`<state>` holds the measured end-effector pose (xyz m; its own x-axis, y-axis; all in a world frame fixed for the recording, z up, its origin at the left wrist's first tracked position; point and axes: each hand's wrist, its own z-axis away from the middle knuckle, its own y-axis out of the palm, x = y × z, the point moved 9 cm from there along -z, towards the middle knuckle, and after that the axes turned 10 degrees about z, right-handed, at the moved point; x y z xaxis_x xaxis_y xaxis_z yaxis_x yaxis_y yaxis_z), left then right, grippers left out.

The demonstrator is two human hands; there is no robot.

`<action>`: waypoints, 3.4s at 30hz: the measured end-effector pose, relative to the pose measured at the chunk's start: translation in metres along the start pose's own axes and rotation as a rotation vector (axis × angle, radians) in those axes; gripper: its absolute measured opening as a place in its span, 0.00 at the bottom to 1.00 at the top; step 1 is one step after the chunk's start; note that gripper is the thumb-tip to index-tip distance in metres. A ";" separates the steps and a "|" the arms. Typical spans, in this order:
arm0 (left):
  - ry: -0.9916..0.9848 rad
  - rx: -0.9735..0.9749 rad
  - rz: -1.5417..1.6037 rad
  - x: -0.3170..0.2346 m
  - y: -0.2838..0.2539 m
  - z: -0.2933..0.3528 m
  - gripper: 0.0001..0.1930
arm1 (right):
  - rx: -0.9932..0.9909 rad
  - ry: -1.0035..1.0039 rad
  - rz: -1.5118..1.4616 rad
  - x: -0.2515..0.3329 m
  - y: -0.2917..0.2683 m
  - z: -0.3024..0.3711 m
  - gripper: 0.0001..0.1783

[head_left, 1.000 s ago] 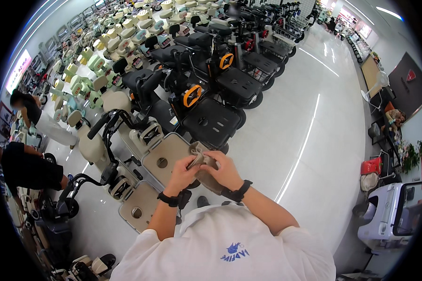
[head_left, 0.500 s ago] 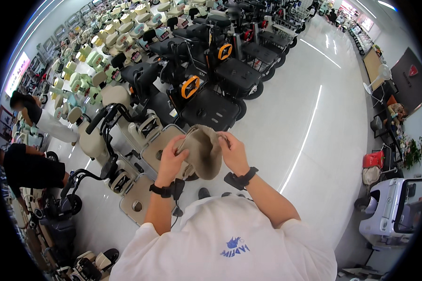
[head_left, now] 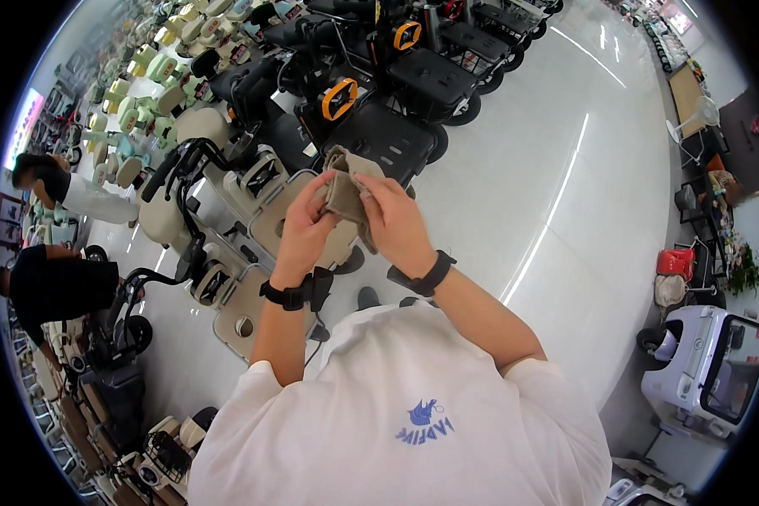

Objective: The person opens a plastic bag and removes a cloth. They then use the cloth to wipe the seats of several electric scooters parked in rows.

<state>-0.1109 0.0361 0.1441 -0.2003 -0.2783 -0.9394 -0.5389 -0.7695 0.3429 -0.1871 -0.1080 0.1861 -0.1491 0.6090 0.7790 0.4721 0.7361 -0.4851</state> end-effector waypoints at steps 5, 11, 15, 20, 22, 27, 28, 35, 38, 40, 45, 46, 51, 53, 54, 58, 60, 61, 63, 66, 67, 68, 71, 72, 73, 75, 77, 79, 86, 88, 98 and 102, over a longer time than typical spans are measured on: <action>0.042 0.008 -0.152 0.005 0.011 -0.006 0.28 | -0.035 -0.241 0.199 0.018 0.013 0.007 0.26; 0.114 -0.080 -0.200 0.002 0.012 -0.005 0.23 | 0.072 -0.253 0.154 0.003 0.006 0.006 0.28; 0.075 -0.172 -0.489 0.003 0.012 -0.001 0.16 | 0.169 -0.252 0.168 -0.008 0.008 0.007 0.28; 0.194 -0.284 -0.555 -0.003 0.012 0.004 0.12 | 0.119 -0.038 0.007 -0.037 -0.008 0.004 0.29; 0.199 -0.365 -0.718 -0.008 -0.004 0.010 0.13 | 0.023 0.011 0.001 -0.048 -0.032 0.001 0.28; 0.243 -0.263 -0.841 -0.020 -0.035 0.021 0.16 | 0.097 0.196 0.082 -0.089 -0.087 -0.007 0.22; 0.262 -0.224 -0.947 -0.023 -0.035 0.025 0.17 | 0.094 0.166 0.112 -0.091 -0.097 -0.009 0.21; 0.268 -0.132 -1.059 -0.047 -0.005 0.046 0.16 | 0.065 -0.074 0.032 -0.100 -0.146 -0.005 0.17; 0.336 -0.122 -1.064 -0.061 0.014 0.052 0.14 | -0.044 -0.071 -0.182 -0.109 -0.164 0.001 0.14; 0.378 -0.150 -1.021 -0.066 0.021 0.059 0.13 | -0.056 0.011 -0.208 -0.122 -0.169 0.005 0.13; 0.268 -0.187 -0.805 -0.060 0.018 0.070 0.15 | -0.071 0.281 -0.375 -0.157 -0.183 0.020 0.10; 0.253 -0.163 -0.671 -0.059 0.017 0.070 0.15 | -0.054 0.339 -0.439 -0.165 -0.182 0.022 0.11; 0.045 0.133 -0.714 -0.040 0.040 0.074 0.20 | 0.000 0.477 -0.637 -0.200 -0.177 0.031 0.14; -0.014 0.158 -0.736 -0.030 0.047 0.073 0.19 | 0.036 0.450 -0.484 -0.210 -0.178 0.034 0.15; -0.008 0.148 -0.780 -0.025 0.050 0.070 0.19 | 0.055 0.426 -0.494 -0.211 -0.175 0.035 0.14; -0.115 -0.070 -0.730 0.006 0.055 0.058 0.18 | 0.099 0.351 -0.341 -0.196 -0.160 0.047 0.13; -0.125 -0.087 -0.820 0.020 0.073 0.048 0.16 | 0.096 0.287 -0.257 -0.171 -0.147 0.057 0.14; -0.155 -0.115 -0.872 0.030 0.082 0.045 0.15 | 0.078 0.239 -0.259 -0.153 -0.139 0.062 0.14; 0.066 -0.082 -0.890 0.038 0.126 0.038 0.13 | 0.084 0.164 -0.231 -0.120 -0.119 0.073 0.17; 0.141 -0.147 -0.972 0.050 0.160 0.044 0.15 | 0.154 0.104 -0.293 -0.087 -0.094 0.093 0.22; 0.165 -0.159 -1.000 0.049 0.166 0.046 0.16 | 0.205 0.116 -0.321 -0.085 -0.088 0.098 0.24; 0.158 -0.168 -0.998 0.046 0.167 0.047 0.15 | 0.252 0.105 -0.355 -0.082 -0.083 0.102 0.25; 0.232 -0.117 -0.978 0.028 0.173 0.054 0.14 | 0.425 0.154 -0.762 -0.085 -0.081 0.106 0.31; 0.251 -0.099 -0.978 0.022 0.174 0.057 0.15 | 0.448 0.177 -0.826 -0.089 -0.085 0.106 0.32; 0.241 -0.087 -0.986 0.018 0.175 0.060 0.15 | 0.393 0.110 -0.761 -0.090 -0.097 0.102 0.33; 0.202 -0.026 -0.998 0.015 0.181 0.067 0.17 | 0.288 0.061 -0.497 -0.103 -0.121 0.097 0.34; 0.189 0.037 -1.014 0.010 0.189 0.075 0.18 | 0.149 -0.149 -0.049 -0.099 -0.144 0.096 0.32; 0.231 0.103 -1.027 0.003 0.199 0.082 0.19 | 0.160 -0.279 0.080 -0.098 -0.146 0.100 0.27; 0.302 0.156 -1.112 -0.019 0.195 0.110 0.19 | 0.343 -0.324 -0.110 -0.106 -0.129 0.110 0.18; 0.207 0.088 -1.138 -0.018 0.176 0.117 0.19 | 0.354 -0.284 -0.138 -0.102 -0.131 0.108 0.17; 0.208 -0.075 -1.036 -0.014 0.146 0.128 0.29 | 0.355 -0.071 -0.450 -0.045 -0.127 0.090 0.26; 0.237 -0.056 -0.828 0.011 0.160 0.114 0.30 | 0.420 -0.145 -0.421 -0.018 -0.103 0.090 0.29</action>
<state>-0.2922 -0.0247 0.1892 0.4184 0.2775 -0.8648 -0.3936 -0.8027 -0.4480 -0.3111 -0.1680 0.1858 -0.3792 0.2527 0.8901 -0.0314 0.9579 -0.2853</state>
